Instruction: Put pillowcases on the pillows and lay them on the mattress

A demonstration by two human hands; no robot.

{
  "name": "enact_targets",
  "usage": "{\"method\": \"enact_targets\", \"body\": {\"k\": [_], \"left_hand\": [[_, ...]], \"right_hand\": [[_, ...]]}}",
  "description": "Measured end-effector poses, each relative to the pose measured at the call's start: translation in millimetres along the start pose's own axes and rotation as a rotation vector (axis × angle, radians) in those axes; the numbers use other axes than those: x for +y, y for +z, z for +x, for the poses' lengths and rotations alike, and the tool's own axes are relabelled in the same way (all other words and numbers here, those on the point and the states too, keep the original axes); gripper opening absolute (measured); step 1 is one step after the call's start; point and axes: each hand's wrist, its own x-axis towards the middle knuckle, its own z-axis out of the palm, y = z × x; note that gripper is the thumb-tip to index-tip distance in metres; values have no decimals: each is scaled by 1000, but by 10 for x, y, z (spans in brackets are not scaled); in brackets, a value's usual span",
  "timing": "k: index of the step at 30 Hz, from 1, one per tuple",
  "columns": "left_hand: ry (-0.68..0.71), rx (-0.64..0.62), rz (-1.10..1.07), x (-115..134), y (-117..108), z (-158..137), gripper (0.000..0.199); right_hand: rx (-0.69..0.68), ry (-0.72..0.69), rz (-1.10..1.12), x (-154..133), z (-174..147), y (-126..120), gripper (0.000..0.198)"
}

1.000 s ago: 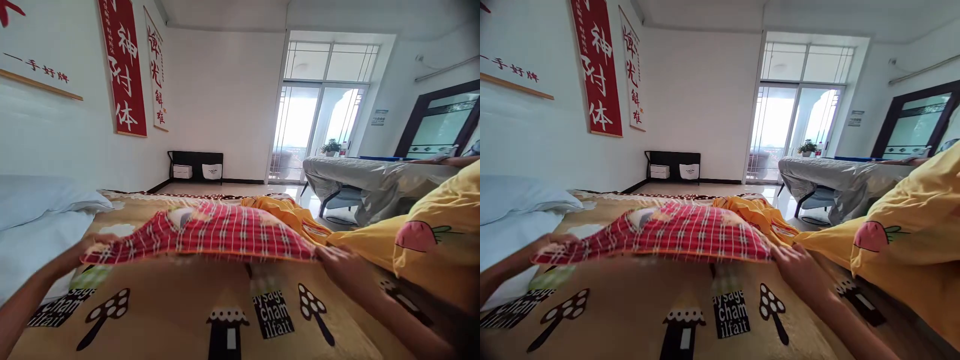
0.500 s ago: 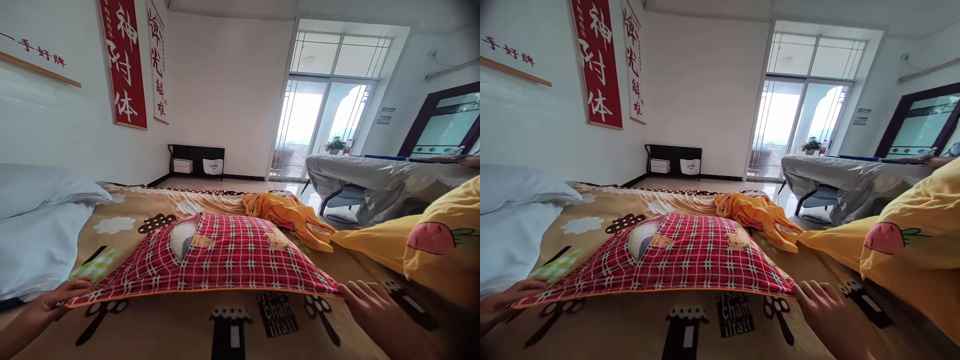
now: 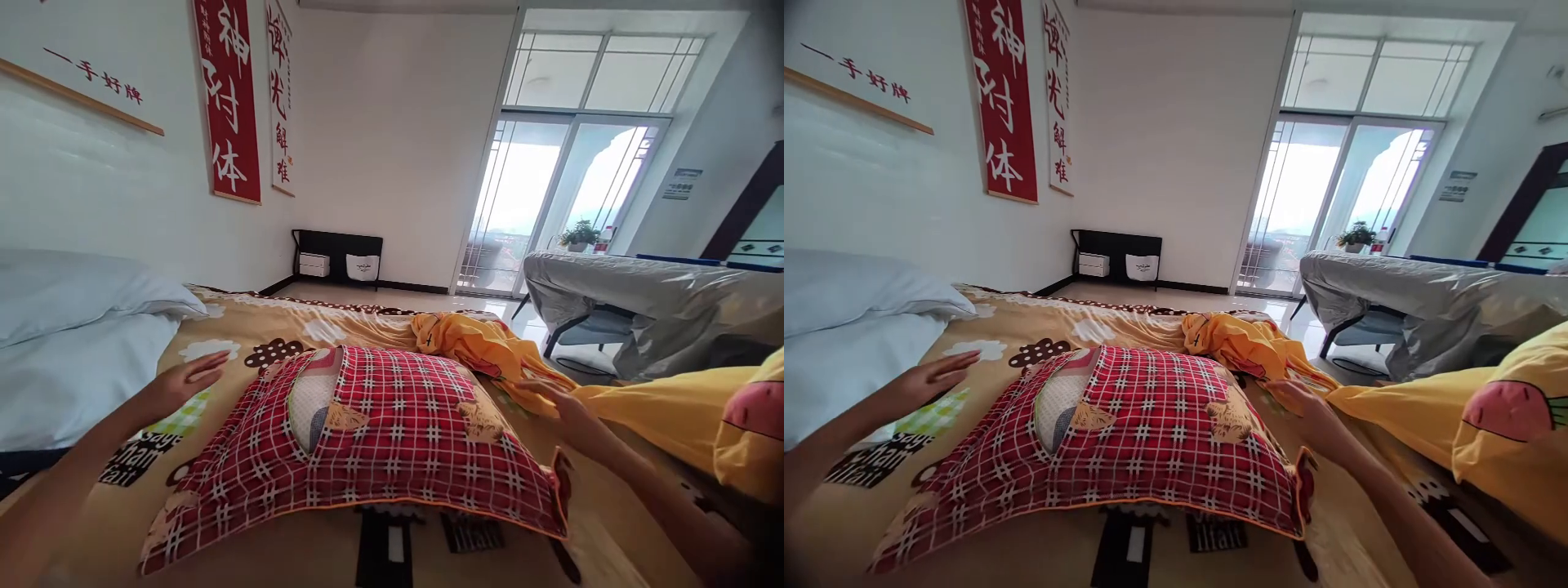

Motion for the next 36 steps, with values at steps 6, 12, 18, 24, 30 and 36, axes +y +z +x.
{"method": "enact_targets", "body": {"k": [6, 12, 18, 24, 30, 36], "left_hand": [[89, 22, 395, 1972, 251, 1112, 63], [197, 18, 428, 2314, 1356, 1307, 52], [176, -142, 401, 1386, 2316, 985, 47], [183, -111, 399, 1349, 2308, 1003, 49], [175, -122, 385, 1349, 2310, 962, 49], [172, -132, 378, 1343, 2289, 970, 49]], "right_hand": [[-27, 161, -4, -861, 1836, -366, 42], [-283, 203, 154, -1496, 1984, 578, 39], [-330, 274, 281, -1822, 1411, 1445, 43], [-347, 296, 376, -1678, 1471, 1417, 46], [-309, 309, 399, -1725, 1380, 1334, 45], [-293, 313, 423, -1728, 1345, 1290, 43]]}}
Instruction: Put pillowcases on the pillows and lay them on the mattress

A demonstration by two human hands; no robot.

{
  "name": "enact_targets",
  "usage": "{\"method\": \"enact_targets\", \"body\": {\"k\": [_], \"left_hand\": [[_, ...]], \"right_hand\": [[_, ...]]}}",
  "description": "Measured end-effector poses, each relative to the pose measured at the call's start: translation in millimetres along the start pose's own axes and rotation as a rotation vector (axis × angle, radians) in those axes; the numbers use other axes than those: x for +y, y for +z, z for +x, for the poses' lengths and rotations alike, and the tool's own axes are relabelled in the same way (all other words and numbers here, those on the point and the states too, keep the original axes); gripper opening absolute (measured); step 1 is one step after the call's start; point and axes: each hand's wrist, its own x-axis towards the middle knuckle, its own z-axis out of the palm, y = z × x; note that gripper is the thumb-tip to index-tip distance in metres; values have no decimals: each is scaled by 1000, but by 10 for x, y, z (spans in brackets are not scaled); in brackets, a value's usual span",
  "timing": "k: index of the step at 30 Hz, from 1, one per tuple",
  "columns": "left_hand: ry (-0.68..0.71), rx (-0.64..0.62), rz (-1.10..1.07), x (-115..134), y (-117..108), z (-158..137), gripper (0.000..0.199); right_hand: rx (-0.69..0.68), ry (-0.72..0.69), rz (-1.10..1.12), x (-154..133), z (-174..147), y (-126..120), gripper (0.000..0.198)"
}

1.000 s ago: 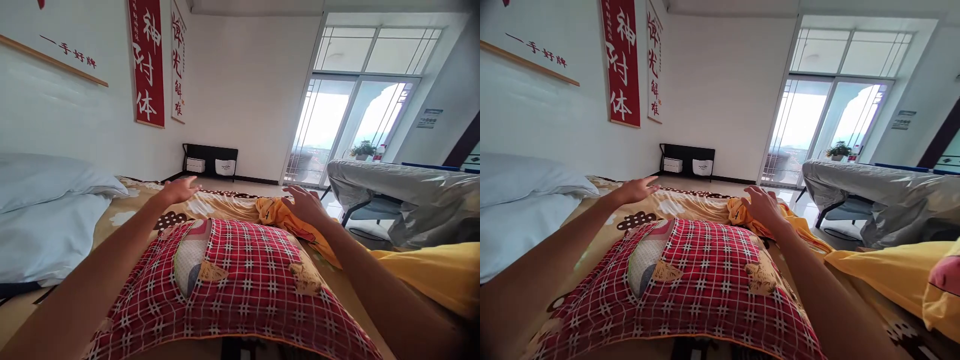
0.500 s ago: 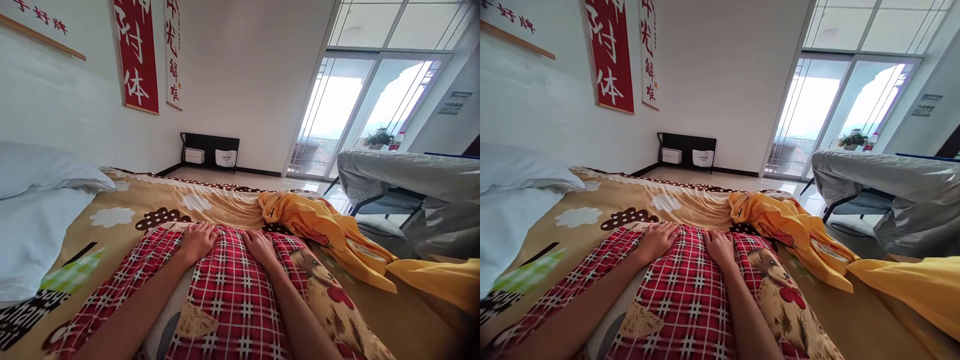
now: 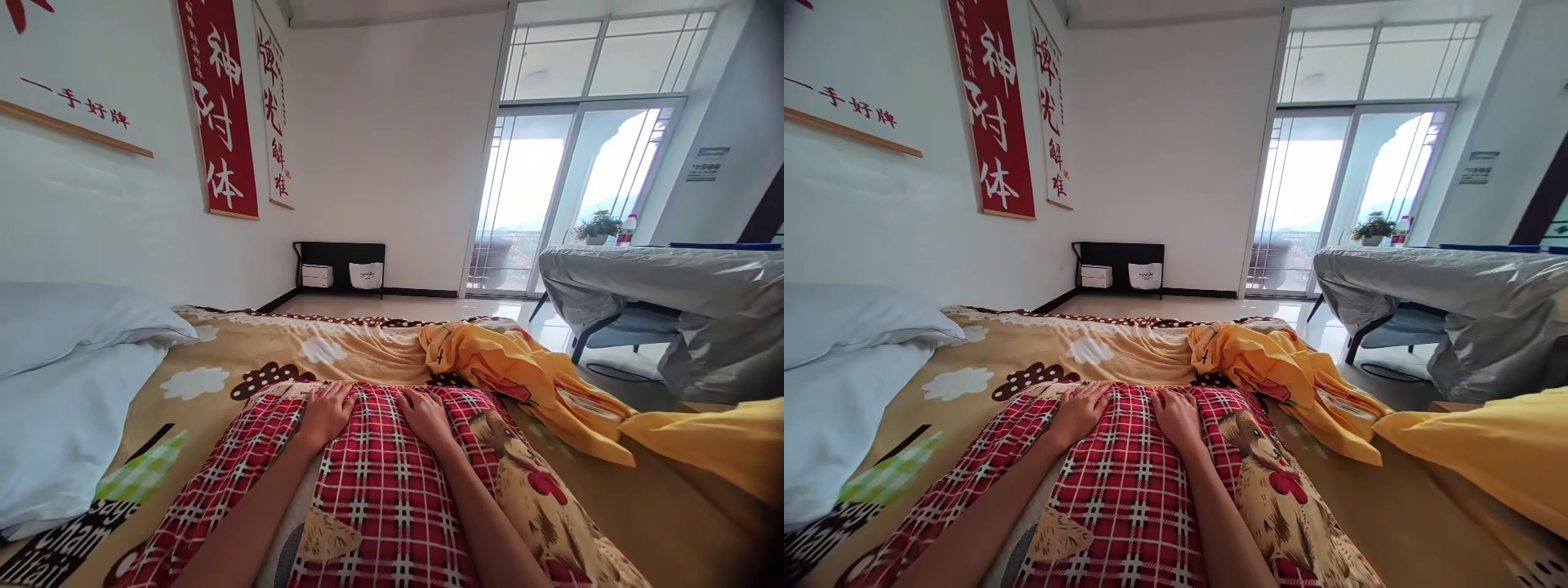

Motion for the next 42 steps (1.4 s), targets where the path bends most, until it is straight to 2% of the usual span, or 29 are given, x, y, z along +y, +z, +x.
{"method": "enact_targets", "body": {"k": [42], "left_hand": [[-9, -32, -56, -68, 39, 51, 49]], "right_hand": [[-8, 29, -3, 3, 22, 17, 44]]}}
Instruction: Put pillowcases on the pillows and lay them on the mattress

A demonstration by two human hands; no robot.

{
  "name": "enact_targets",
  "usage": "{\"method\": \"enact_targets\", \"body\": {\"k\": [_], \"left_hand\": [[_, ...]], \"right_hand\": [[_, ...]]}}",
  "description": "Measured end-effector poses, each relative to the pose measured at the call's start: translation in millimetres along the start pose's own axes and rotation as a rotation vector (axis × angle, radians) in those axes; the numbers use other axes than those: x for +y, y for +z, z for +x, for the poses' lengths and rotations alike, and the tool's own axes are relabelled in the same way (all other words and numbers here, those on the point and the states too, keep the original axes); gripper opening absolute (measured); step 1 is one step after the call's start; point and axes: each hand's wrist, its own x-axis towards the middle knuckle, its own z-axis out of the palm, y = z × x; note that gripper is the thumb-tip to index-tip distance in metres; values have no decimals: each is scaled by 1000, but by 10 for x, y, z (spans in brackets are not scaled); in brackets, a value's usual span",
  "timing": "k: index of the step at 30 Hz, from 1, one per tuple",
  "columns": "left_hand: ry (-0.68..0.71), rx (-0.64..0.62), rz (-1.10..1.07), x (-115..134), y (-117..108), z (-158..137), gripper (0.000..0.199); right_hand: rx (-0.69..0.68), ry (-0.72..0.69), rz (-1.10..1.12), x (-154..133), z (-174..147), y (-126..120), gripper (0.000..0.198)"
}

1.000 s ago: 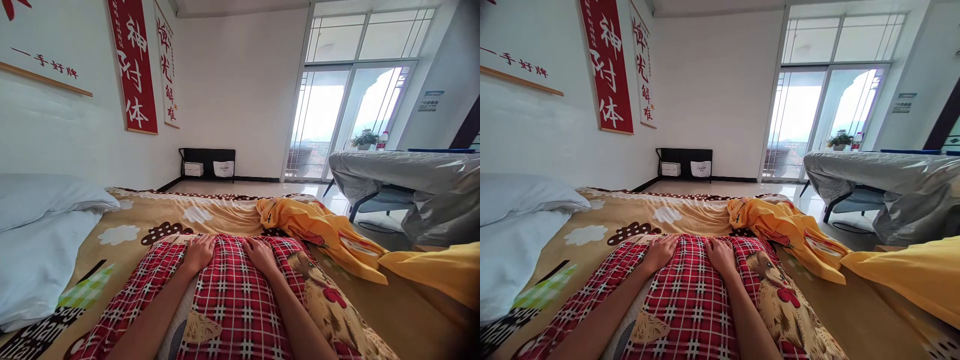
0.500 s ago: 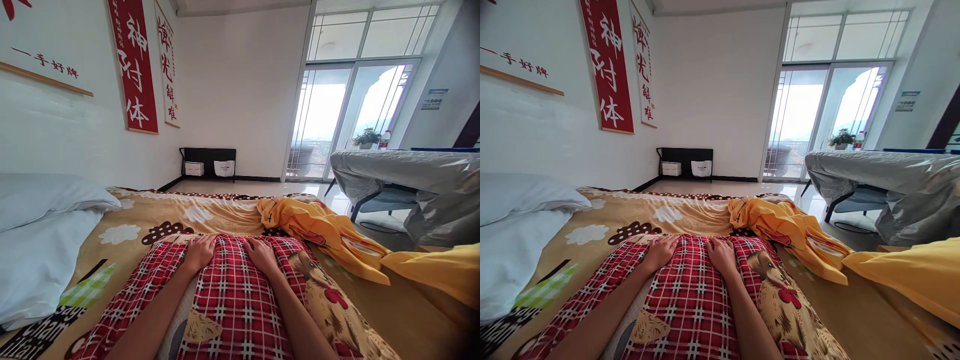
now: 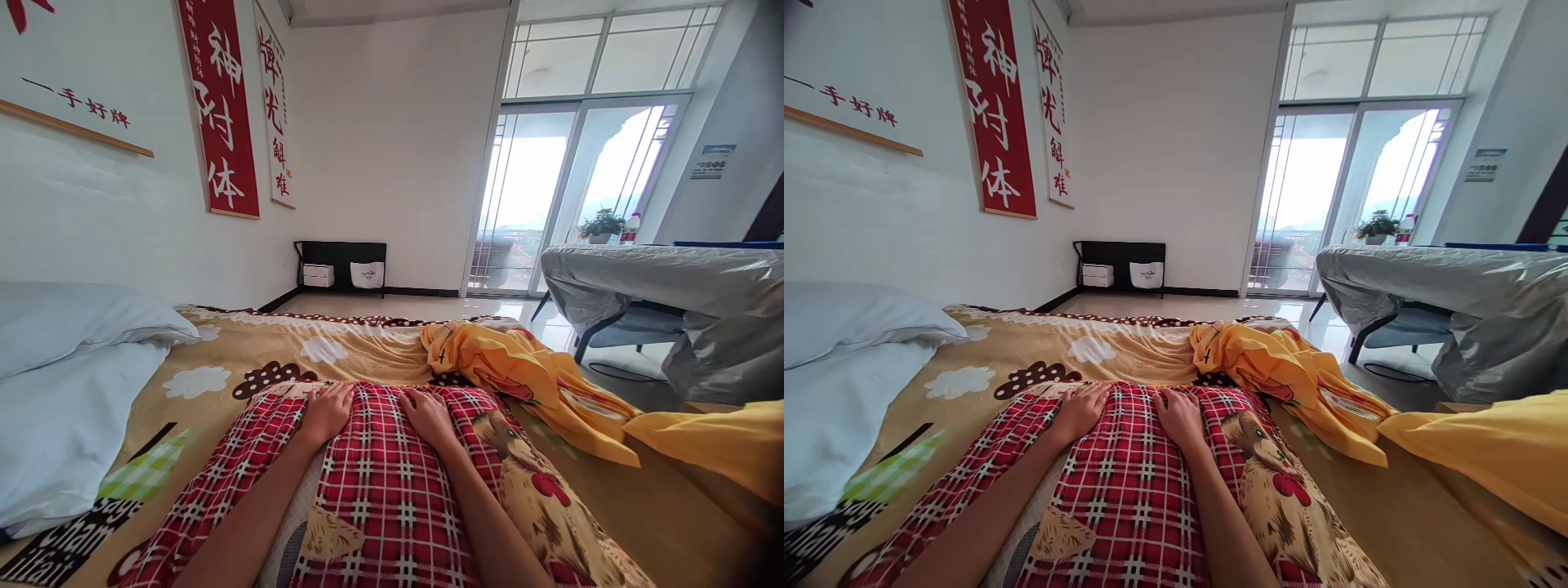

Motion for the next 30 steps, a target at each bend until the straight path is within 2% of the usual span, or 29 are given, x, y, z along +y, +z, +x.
{"method": "enact_targets", "body": {"k": [23, 30], "left_hand": [[-6, -10, -15, 18, -28, -11, 51], [-5, 8, -4, 0, -6, -4, 49]], "right_hand": [[27, -29, -21, 34, 20, 33, 46], [120, -99, -76, 13, -168, -16, 40]]}}
